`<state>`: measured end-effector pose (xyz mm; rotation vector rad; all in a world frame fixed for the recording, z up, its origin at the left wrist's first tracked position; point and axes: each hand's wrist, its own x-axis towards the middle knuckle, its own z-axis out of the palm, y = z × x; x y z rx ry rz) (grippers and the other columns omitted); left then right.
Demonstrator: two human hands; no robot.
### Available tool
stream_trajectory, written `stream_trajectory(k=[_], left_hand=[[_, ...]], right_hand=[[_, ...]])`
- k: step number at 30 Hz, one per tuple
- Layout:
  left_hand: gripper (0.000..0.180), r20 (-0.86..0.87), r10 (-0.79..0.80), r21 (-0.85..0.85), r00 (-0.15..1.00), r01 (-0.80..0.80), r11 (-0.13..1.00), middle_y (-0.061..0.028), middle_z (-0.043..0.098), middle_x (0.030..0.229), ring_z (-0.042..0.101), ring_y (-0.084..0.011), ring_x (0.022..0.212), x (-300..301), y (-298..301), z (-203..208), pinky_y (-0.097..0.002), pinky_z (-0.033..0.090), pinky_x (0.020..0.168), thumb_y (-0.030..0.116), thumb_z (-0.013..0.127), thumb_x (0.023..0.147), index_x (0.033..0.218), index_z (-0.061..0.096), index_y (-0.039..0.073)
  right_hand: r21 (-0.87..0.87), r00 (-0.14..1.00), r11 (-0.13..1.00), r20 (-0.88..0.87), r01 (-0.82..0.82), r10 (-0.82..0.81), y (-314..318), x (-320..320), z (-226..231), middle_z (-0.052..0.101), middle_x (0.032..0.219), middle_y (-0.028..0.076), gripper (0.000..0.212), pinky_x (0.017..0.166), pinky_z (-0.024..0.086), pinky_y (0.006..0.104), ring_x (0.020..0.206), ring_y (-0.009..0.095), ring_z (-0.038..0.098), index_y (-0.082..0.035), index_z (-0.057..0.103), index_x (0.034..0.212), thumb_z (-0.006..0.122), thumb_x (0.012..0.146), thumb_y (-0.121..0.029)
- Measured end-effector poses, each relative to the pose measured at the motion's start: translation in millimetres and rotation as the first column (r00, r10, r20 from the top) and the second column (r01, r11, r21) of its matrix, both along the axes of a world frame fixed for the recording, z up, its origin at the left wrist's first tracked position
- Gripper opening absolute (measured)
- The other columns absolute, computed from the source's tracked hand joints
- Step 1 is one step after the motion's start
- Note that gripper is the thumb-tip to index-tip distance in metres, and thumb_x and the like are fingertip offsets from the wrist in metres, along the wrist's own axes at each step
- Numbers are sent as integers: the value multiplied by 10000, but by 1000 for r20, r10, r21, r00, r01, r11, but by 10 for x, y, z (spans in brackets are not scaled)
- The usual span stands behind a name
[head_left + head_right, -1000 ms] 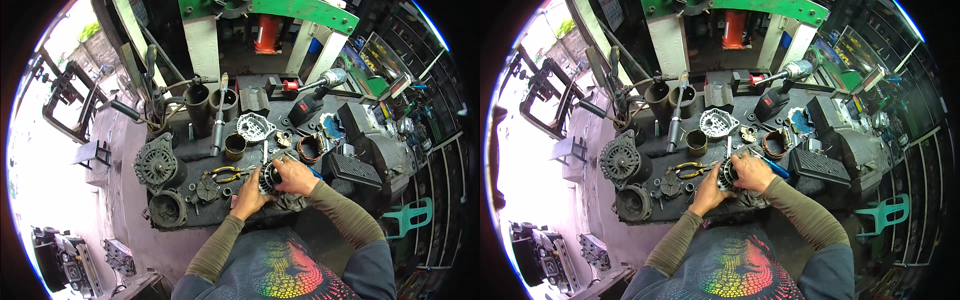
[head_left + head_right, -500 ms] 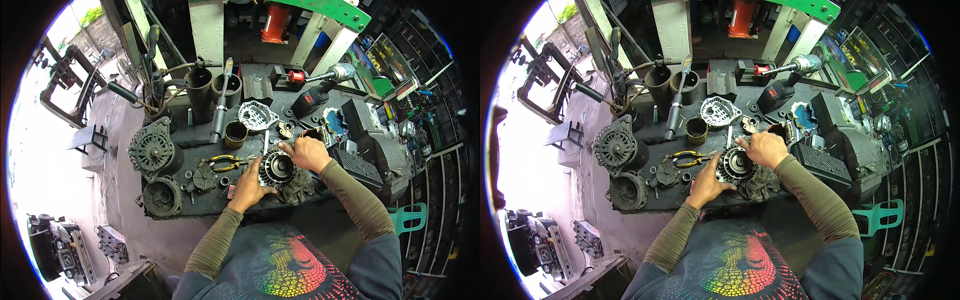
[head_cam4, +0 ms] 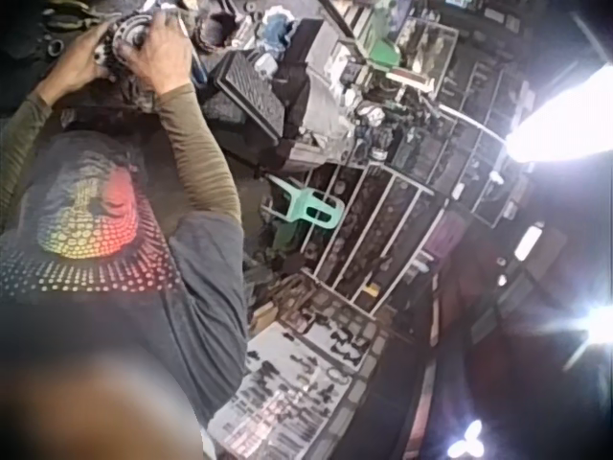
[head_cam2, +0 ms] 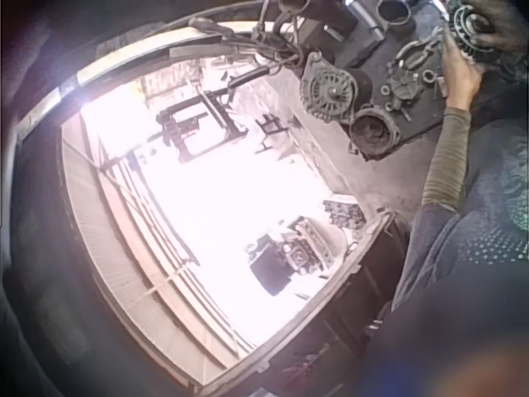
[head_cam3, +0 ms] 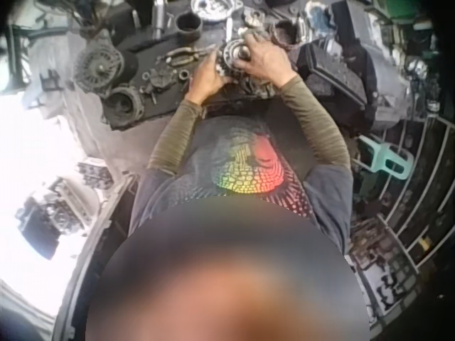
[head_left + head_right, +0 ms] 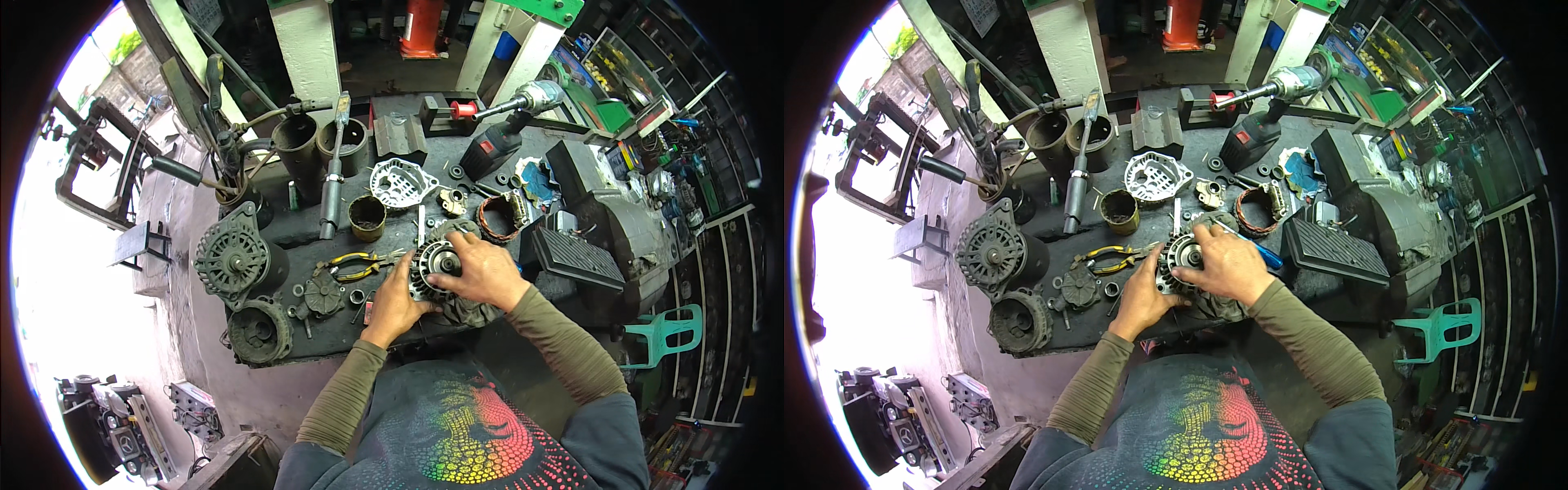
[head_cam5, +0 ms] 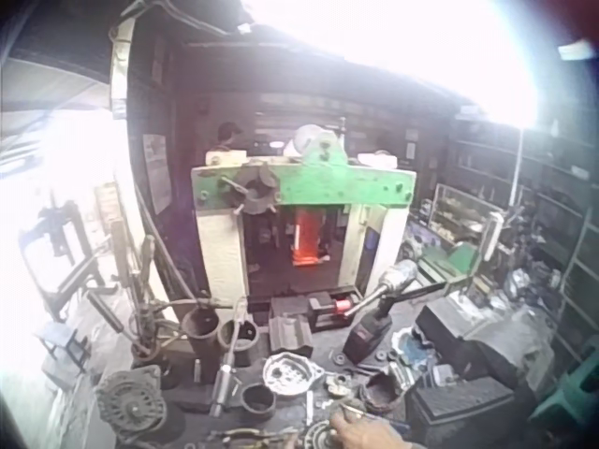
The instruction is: The person disassembles and reassembles an alternator on a workbench. They remove the housing, handle internal components, and use a cordless impact wrench to tighten bolts, then reattach the housing and inspect the assembled unit.
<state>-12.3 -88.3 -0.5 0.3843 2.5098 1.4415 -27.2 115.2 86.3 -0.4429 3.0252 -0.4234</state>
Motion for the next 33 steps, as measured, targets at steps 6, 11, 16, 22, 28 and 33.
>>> stream_trajectory(k=[6, 11, 16, 22, 28, 33], left_hand=[[1115, -56, -1, 5, 998, 1, 1000, -228, 576, 1480, 611, -361, 1329, -4, 6, -63, -440, 512, 1100, 203, 1012, 638, 1560, 405, 48], [701, 315, -183, 452, 931, 22, 892, -136, 580, 1453, 576, -262, 1331, -184, -246, -104, -407, 475, 1130, 171, 835, 918, 1512, 498, 17], [560, 158, -32, 468, 987, -46, 883, -199, 631, 1414, 591, -301, 1335, -240, 144, -224, -400, 445, 1140, 341, 666, 1037, 1466, 556, -2], [487, 3, -77, 238, 997, 74, 968, -222, 751, 1135, 673, -412, 1131, 111, 720, -180, -499, 481, 983, 447, 606, 1033, 1153, 744, -4], [488, 40, -249, -150, 968, 252, 956, -230, 758, 979, 693, -449, 974, -24, 1192, 142, -552, 442, 894, 491, 589, 1030, 1035, 786, 45], [499, -104, -404, -451, 909, 319, 834, -199, 773, 975, 702, -375, 1001, -152, 1390, 312, -568, 403, 945, 467, 602, 1000, 937, 778, 5]], right_hand=[[-57, 986, 988, 98, 142, -136, -192, -15, -172, 645, 1091, 277, 597, 763, 598, 533, 905, 482, 710, -2, 573, 1153, 838, 749, -351], [-187, 986, 969, 57, 163, -155, -155, 304, -166, 601, 1061, 256, 601, 757, 574, 559, 903, 512, 676, -21, 554, 1155, 875, 714, -274], [-310, 967, 918, 31, 249, -252, -49, 776, -220, 581, 1050, 211, 633, 752, 561, 533, 899, 460, 666, -22, 543, 1198, 879, 736, -295], [-575, 756, 526, 285, 627, -589, 207, 1301, -450, 718, 845, 155, 574, 705, 572, 406, 764, 277, 730, 17, 631, 1100, 943, 755, -320], [-651, 525, -187, 723, 736, -449, 374, 1512, -696, 650, 718, 68, 449, 363, 462, 258, 471, 133, 608, 39, 541, 1105, 860, 908, -210], [-496, 498, -575, 850, 650, -170, 316, 1508, -942, 639, 966, 102, 380, 476, 544, 304, 541, 180, 621, -3, 530, 1090, 757, 994, -292]])
